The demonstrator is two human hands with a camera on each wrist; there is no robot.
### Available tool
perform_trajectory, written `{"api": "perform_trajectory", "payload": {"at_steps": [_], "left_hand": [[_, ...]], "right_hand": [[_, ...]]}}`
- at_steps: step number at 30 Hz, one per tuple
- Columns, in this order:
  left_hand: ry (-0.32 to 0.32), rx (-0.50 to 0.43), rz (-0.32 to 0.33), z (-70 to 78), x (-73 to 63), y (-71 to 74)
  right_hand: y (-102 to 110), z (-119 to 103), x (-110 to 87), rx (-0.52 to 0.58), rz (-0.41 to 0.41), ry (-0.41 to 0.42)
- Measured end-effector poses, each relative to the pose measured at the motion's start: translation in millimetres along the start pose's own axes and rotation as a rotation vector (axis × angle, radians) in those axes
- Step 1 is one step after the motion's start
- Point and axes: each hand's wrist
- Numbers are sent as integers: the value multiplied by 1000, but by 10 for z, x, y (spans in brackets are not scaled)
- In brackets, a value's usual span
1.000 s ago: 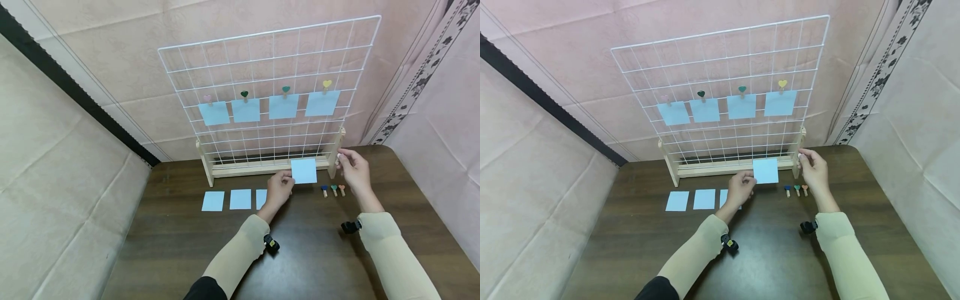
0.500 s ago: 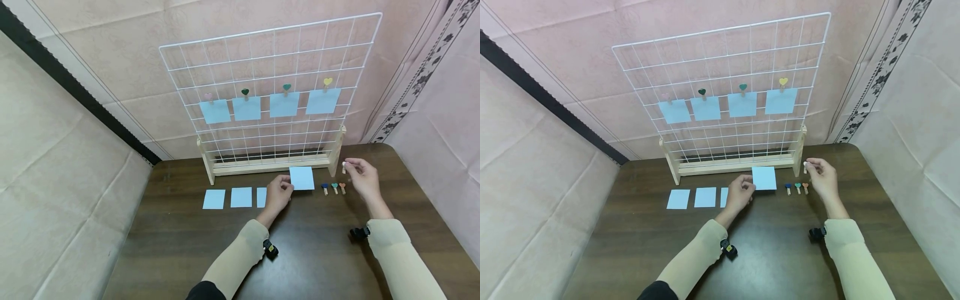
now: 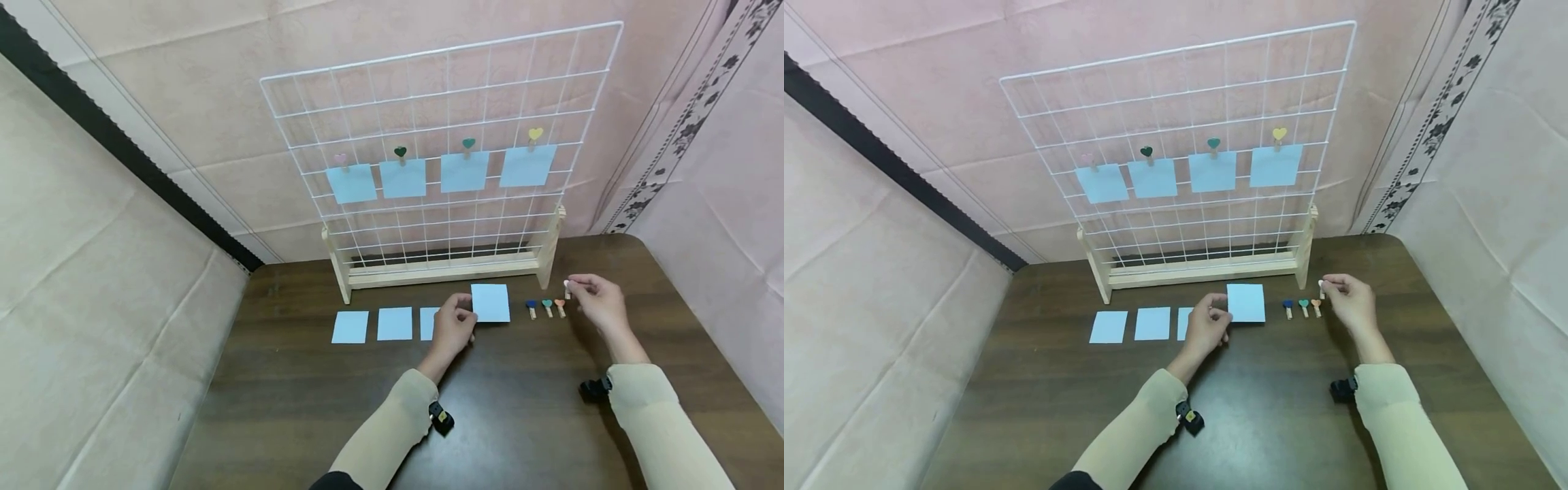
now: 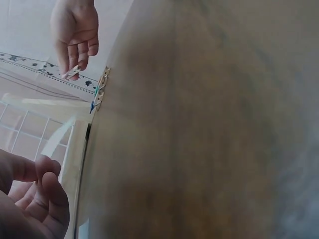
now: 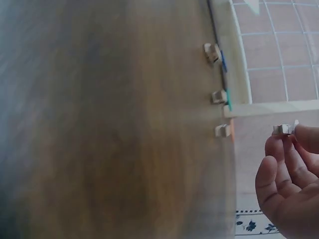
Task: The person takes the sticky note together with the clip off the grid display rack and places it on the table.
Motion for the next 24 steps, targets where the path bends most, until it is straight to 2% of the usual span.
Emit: {"api": "perform_trajectory", "payload": {"at_steps": [10,19,24], "left_hand": [[-1,-10,-2,-67,-67,12],[55,-10,-17,-87,-107,33],[61,24,-20,-98,-117,43]], "right_hand": [[24,140,-13,-92,-69,-66],[40,220,0,-108,-112,-140],[35,232,12,-134,-130,-143]]}}
Point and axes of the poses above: each hand's wrist, its own x-axis towards the middle knuckle, its own y-axis out of the back of the hand, z = x × y, and after that the axes turned 3 degrees about y, right-handed
